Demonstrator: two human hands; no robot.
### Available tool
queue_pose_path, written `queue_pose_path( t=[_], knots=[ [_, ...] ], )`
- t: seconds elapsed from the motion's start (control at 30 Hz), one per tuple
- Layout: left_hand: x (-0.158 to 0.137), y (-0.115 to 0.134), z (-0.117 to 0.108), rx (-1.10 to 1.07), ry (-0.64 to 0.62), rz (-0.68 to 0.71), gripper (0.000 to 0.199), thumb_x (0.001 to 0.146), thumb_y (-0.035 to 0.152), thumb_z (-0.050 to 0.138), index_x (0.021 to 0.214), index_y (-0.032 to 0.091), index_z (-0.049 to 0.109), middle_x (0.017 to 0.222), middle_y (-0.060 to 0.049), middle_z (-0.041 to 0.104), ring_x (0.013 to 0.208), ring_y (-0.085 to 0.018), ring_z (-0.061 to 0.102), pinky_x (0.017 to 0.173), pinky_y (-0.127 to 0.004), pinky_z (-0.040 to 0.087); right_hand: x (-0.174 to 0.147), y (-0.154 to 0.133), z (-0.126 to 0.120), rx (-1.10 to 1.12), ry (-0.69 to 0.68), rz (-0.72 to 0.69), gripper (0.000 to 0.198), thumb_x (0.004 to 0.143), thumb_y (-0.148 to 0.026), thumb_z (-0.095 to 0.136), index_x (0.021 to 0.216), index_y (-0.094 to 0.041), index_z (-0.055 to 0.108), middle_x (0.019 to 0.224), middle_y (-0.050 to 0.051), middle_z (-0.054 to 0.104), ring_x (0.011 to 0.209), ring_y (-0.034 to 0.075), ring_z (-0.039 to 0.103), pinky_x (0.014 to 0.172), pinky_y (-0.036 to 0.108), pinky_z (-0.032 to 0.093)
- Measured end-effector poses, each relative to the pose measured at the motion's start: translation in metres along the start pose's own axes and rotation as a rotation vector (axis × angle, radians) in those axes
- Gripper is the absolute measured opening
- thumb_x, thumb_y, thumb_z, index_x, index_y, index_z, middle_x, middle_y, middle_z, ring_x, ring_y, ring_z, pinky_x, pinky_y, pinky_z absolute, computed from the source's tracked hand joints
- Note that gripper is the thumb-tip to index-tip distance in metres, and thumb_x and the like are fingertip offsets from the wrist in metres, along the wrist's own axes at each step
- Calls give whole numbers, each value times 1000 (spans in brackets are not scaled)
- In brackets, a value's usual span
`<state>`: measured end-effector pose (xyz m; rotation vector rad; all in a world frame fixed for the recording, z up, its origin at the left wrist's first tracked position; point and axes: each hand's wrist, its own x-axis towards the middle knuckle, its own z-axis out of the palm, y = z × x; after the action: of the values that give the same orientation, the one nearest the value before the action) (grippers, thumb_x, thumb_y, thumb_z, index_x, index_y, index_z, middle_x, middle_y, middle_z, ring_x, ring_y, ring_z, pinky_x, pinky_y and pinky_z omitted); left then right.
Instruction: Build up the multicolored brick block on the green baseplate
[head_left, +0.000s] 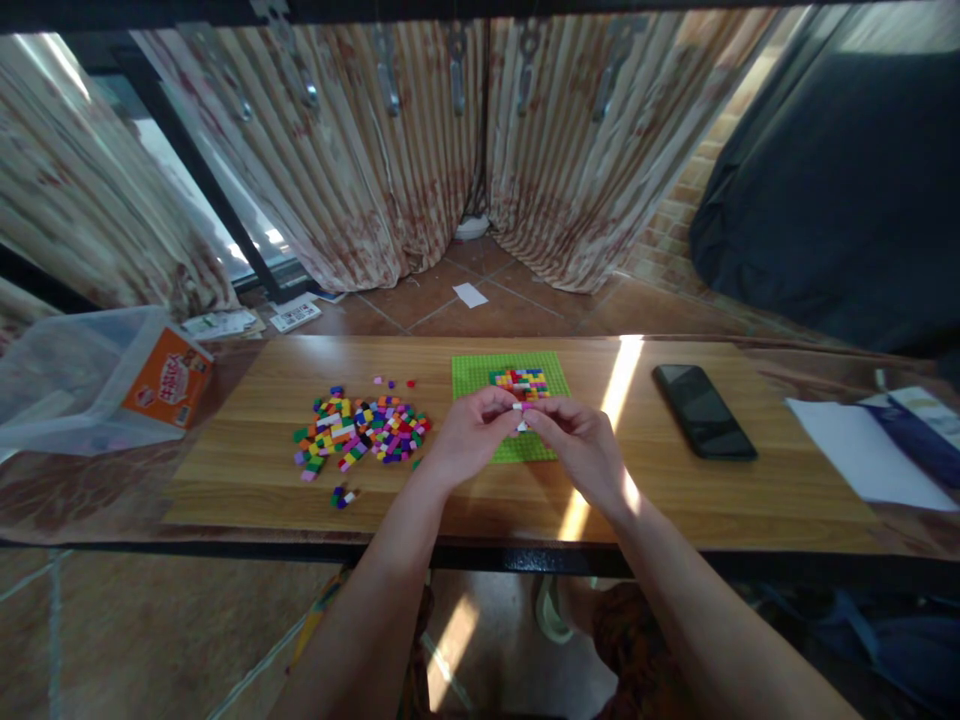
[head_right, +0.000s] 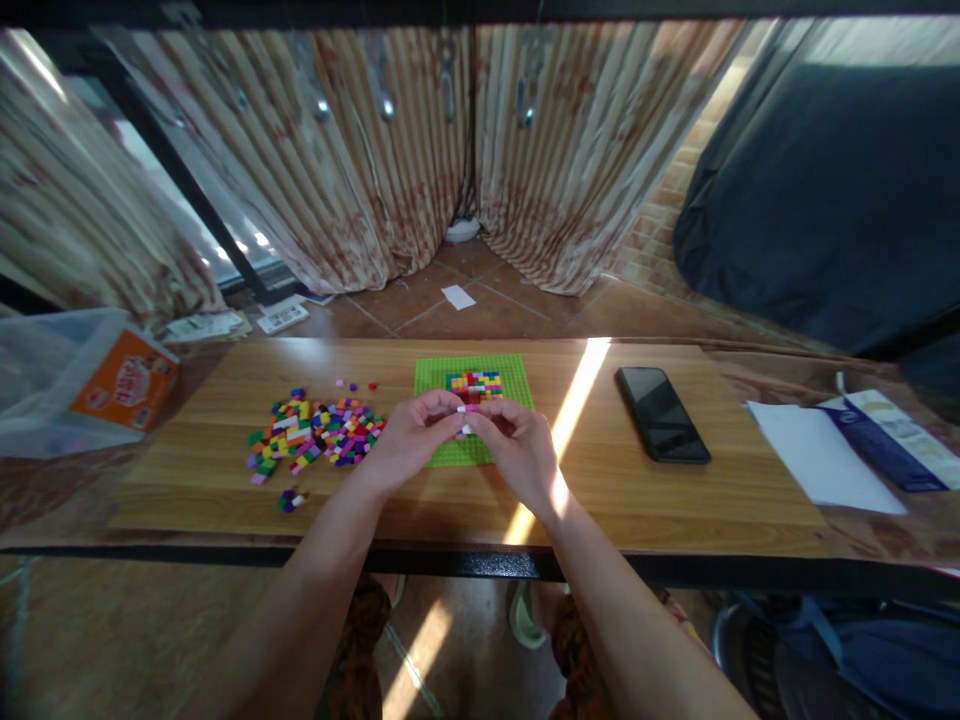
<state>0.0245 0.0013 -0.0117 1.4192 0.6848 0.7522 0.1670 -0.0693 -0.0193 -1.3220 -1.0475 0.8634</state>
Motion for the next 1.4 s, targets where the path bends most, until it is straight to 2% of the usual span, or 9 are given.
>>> queue_pose_path(
  t=[0.1, 0.23, 0.47, 0.63, 0.8, 0.87, 0.97, 1.2, 1.4],
  knots=[
    [0, 0, 0, -18, -11, -1, 14, 83, 28, 66, 82, 15, 63, 73, 2, 60, 68, -10, 54, 69, -25, 44, 0, -1, 0, 6, 5, 11, 20, 79, -39, 74, 81, -20, 76, 65, -1, 68, 66, 14, 63, 65, 28, 51],
    [1, -1, 0, -1, -18, 18, 19, 84, 34, 66, 84, 15, 64, 76, 1, 61, 70, -11, 54, 69, -25, 44, 0, 1, -1, 10, 17, 2, 18, 78, -39, 76, 80, -21, 77, 66, -1, 68, 62, 12, 58, 62, 26, 48],
    [-2, 4, 0, 36, -64, 76, 18, 87, 31, 61, 78, 16, 60, 71, 3, 55, 68, -10, 50, 69, -25, 41, -2, 4, -2, 98, -32, 59, 20, 75, -41, 79, 76, -21, 78, 59, -2, 62, 54, 9, 48, 51, 24, 39],
    [-1, 3, -1, -24, -54, 63, 20, 85, 35, 63, 80, 16, 60, 72, 2, 56, 68, -10, 51, 68, -24, 42, 1, 5, -7, 138, -1, 44, 19, 74, -40, 78, 78, -21, 79, 57, -2, 63, 53, 10, 50, 51, 25, 40],
    [4, -6, -7, -35, 79, -10, 21, 82, 37, 64, 80, 17, 60, 70, 3, 56, 64, -10, 52, 63, -23, 43, 8, 5, -25, -159, 206, -136, 13, 80, -34, 73, 82, -22, 79, 69, 1, 69, 63, 13, 59, 60, 29, 49],
    [5, -8, -9, 24, 118, -43, 19, 82, 35, 63, 77, 17, 60, 69, 3, 55, 64, -10, 52, 62, -24, 44, 8, 5, -30, -305, 201, -234, 14, 84, -32, 69, 83, -22, 79, 79, 3, 72, 73, 15, 64, 68, 31, 53],
    [5, -9, -11, 83, 99, -76, 18, 82, 33, 62, 76, 16, 61, 68, 2, 56, 64, -10, 52, 63, -24, 44, 6, 6, -32, -455, 120, -321, 16, 87, -31, 65, 85, -23, 79, 87, 5, 72, 79, 17, 67, 72, 32, 55],
    [4, -11, -11, 124, 60, -86, 15, 82, 30, 61, 80, 16, 64, 68, 2, 58, 63, -11, 54, 63, -25, 46, 11, 14, -28, -658, 79, -349, 20, 88, -33, 62, 82, -23, 79, 88, 7, 69, 72, 16, 64, 67, 34, 55],
    [3, -10, -11, 95, 59, -93, 13, 82, 29, 62, 79, 16, 63, 69, 2, 59, 62, -10, 54, 61, -23, 45, 14, 15, -26, -696, 89, -323, 16, 84, -30, 64, 80, -23, 78, 86, 5, 67, 69, 15, 62, 67, 33, 54]
  ],
)
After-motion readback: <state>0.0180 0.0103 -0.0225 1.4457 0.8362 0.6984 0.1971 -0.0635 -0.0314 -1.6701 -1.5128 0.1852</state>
